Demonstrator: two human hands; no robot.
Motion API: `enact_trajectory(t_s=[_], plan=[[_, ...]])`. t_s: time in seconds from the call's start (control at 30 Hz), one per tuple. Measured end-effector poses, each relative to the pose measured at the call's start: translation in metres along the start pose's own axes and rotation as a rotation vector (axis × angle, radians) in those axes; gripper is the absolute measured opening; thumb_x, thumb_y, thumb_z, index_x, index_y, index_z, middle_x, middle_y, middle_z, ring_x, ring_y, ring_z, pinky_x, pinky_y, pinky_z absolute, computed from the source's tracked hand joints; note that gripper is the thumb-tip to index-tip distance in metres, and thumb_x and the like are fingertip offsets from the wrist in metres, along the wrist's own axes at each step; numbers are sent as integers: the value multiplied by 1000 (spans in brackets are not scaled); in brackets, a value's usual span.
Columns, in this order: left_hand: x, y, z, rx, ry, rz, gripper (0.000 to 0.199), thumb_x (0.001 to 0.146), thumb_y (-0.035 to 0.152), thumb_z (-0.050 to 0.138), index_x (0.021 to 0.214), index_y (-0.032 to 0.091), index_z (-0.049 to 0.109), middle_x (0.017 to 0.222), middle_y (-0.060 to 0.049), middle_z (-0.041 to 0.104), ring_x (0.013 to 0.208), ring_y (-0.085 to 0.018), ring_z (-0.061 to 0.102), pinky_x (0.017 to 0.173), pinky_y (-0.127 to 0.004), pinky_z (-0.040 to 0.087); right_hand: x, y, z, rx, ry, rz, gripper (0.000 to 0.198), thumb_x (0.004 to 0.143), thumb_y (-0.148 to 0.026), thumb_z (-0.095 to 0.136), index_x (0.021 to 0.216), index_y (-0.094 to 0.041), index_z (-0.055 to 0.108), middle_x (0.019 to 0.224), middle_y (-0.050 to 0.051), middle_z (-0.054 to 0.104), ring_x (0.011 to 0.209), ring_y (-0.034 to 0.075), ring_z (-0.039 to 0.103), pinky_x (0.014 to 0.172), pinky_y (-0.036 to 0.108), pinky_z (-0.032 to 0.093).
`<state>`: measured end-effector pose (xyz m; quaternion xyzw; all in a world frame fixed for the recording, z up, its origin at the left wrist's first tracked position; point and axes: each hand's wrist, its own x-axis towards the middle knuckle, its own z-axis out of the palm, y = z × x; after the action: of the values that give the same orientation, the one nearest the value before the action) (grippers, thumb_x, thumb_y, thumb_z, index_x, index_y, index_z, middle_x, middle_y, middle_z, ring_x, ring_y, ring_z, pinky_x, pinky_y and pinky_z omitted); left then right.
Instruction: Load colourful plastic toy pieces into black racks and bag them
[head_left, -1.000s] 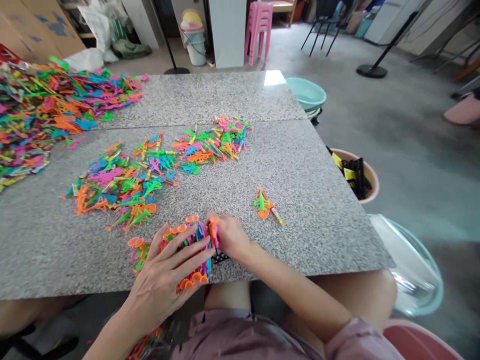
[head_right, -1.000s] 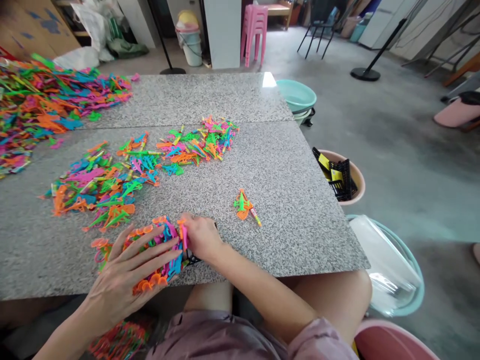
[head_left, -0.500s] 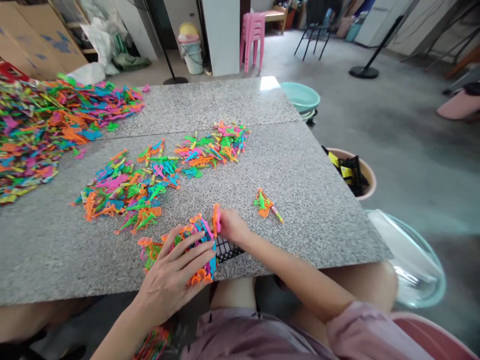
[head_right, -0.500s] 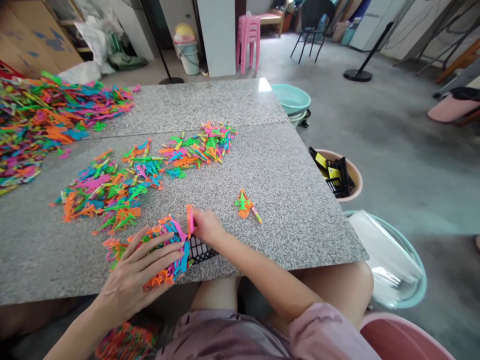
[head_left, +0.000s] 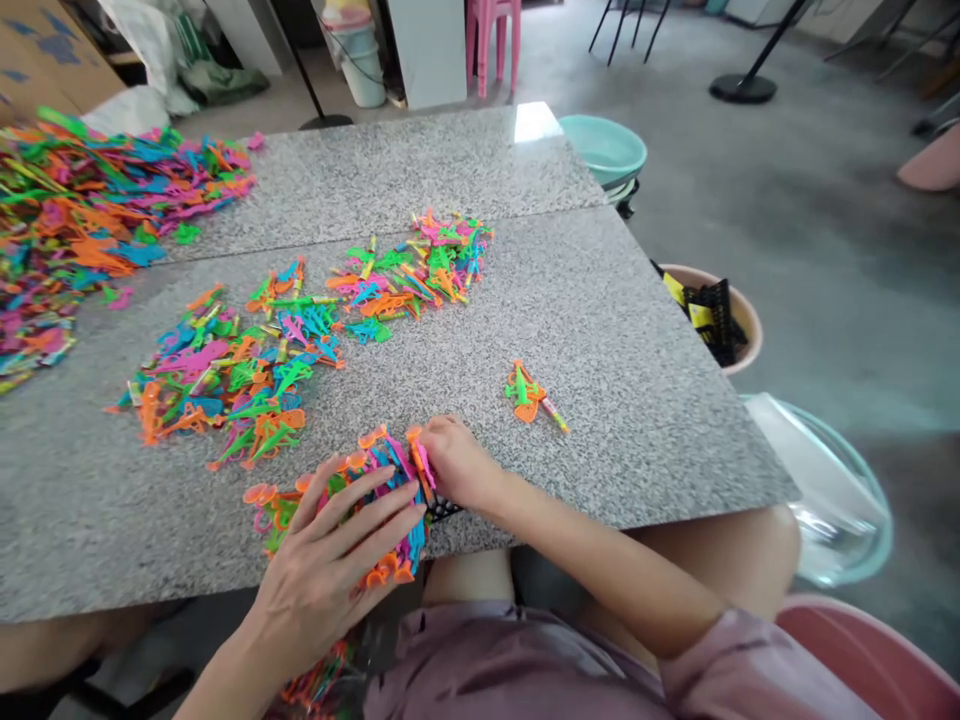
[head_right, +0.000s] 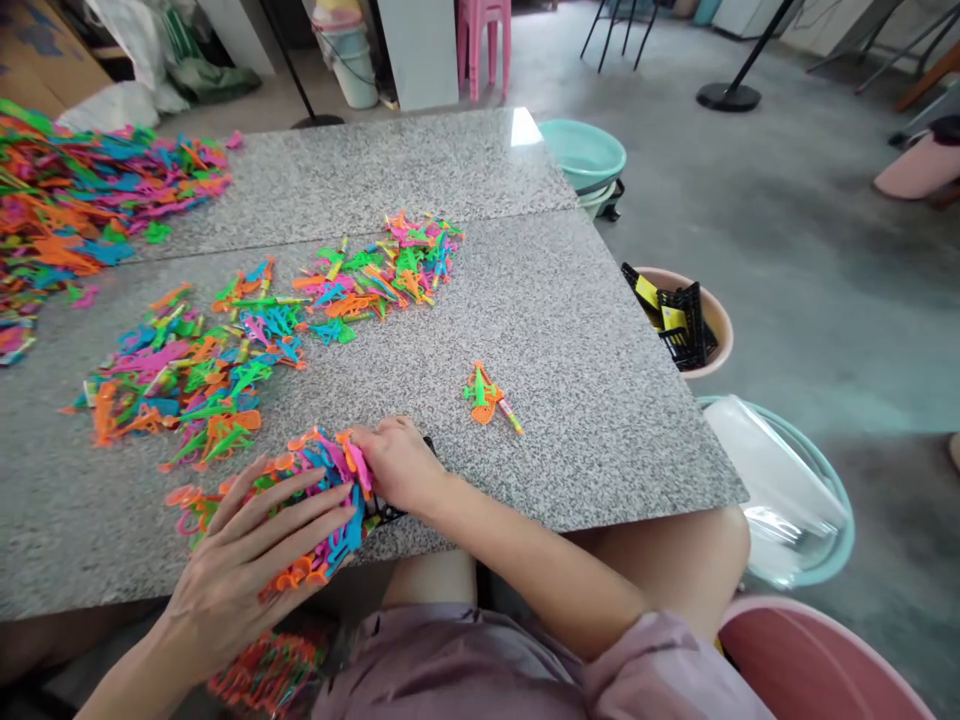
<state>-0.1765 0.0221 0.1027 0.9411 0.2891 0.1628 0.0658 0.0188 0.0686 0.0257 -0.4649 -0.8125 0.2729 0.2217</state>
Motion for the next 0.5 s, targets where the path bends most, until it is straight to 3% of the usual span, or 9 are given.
enact_trajectory(t_s=[0.13, 0.33, 0.5], plan=[[0, 0, 0, -29, 19, -24, 34, 96, 26, 54, 130, 30, 60, 126, 0, 68, 126, -23, 55, 124, -51, 14, 5, 2, -5, 66, -52, -15, 7, 77, -13, 62, 78, -19, 59, 71, 1, 61, 70, 17, 55, 71, 26, 39], [1, 0, 4, -63, 75, -20, 30, 98, 31, 51, 125, 28, 64, 122, 0, 70, 125, -21, 55, 124, -48, 16, -11, -3, 1, 83, 57, 86, 10, 74, -8, 61, 77, -17, 60, 74, 2, 64, 75, 18, 57, 77, 29, 41], [3, -1, 5, -95, 87, -21, 28, 99, 33, 51, 122, 27, 66, 121, 0, 70, 124, -21, 55, 124, -46, 15, -15, 7, 3, 303, 146, 224, 12, 72, -8, 63, 72, -19, 58, 69, -1, 63, 67, 14, 58, 67, 24, 41]])
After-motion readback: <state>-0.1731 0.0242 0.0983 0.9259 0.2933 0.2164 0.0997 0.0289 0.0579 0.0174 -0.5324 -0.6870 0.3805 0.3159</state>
